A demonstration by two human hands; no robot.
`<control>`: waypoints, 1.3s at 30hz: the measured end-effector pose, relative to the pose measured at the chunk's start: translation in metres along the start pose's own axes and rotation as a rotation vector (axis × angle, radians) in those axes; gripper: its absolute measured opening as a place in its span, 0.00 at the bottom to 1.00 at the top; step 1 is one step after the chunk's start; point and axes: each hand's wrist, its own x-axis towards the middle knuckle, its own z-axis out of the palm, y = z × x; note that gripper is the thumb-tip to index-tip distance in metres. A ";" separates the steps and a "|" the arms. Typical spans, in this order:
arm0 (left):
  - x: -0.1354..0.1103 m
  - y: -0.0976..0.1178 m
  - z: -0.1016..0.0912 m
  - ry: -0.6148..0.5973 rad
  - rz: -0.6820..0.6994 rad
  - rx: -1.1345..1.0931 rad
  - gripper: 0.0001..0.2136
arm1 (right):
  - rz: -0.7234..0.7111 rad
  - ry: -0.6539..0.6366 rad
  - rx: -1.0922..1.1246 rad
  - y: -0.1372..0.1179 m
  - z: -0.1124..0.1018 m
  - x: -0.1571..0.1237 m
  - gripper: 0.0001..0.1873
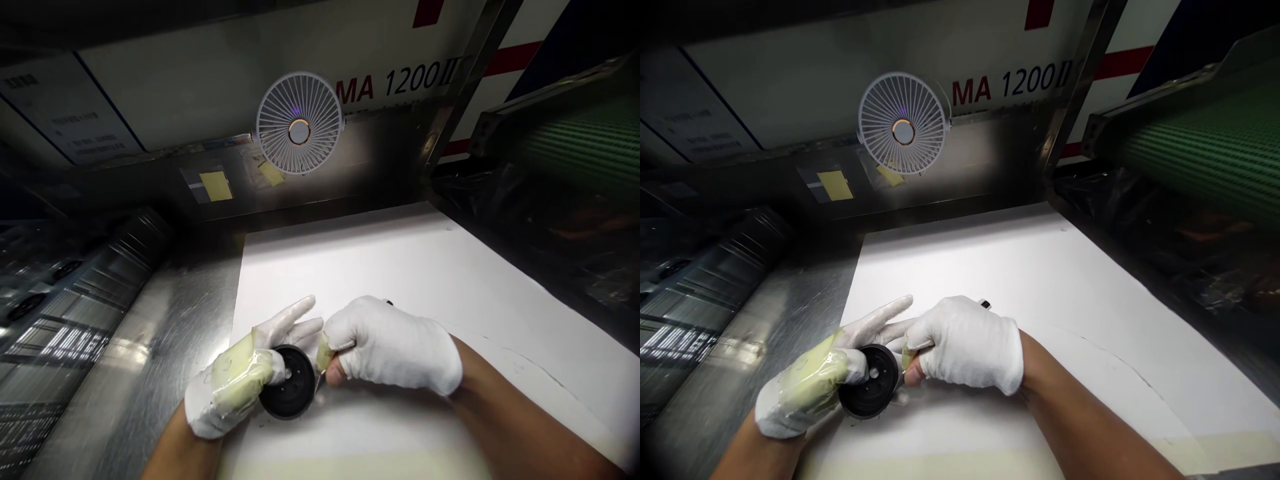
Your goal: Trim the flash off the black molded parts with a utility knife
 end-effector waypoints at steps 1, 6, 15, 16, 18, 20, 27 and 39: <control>0.001 0.001 -0.001 -0.018 -0.011 0.008 0.34 | 0.020 -0.023 0.035 -0.001 0.000 0.000 0.04; 0.004 0.009 0.002 0.105 0.107 -0.069 0.35 | 0.031 0.238 0.092 -0.002 0.007 0.006 0.03; 0.003 0.019 0.003 0.313 0.231 -0.280 0.34 | -0.006 0.465 0.121 0.003 0.041 0.017 0.06; 0.003 0.018 0.001 0.300 0.251 -0.284 0.34 | 0.001 0.481 0.100 0.003 0.043 0.017 0.07; 0.003 0.015 -0.001 0.286 0.273 -0.292 0.34 | 0.015 0.455 0.071 0.003 0.045 0.016 0.08; 0.004 0.013 -0.003 0.272 0.279 -0.315 0.34 | 0.031 0.334 0.079 0.001 0.045 0.013 0.07; 0.002 0.016 -0.004 0.274 0.288 -0.371 0.31 | 0.015 0.236 0.131 -0.007 0.036 0.011 0.03; 0.004 0.027 -0.001 0.368 0.381 -0.349 0.23 | 0.002 0.663 -0.415 0.013 0.001 0.006 0.23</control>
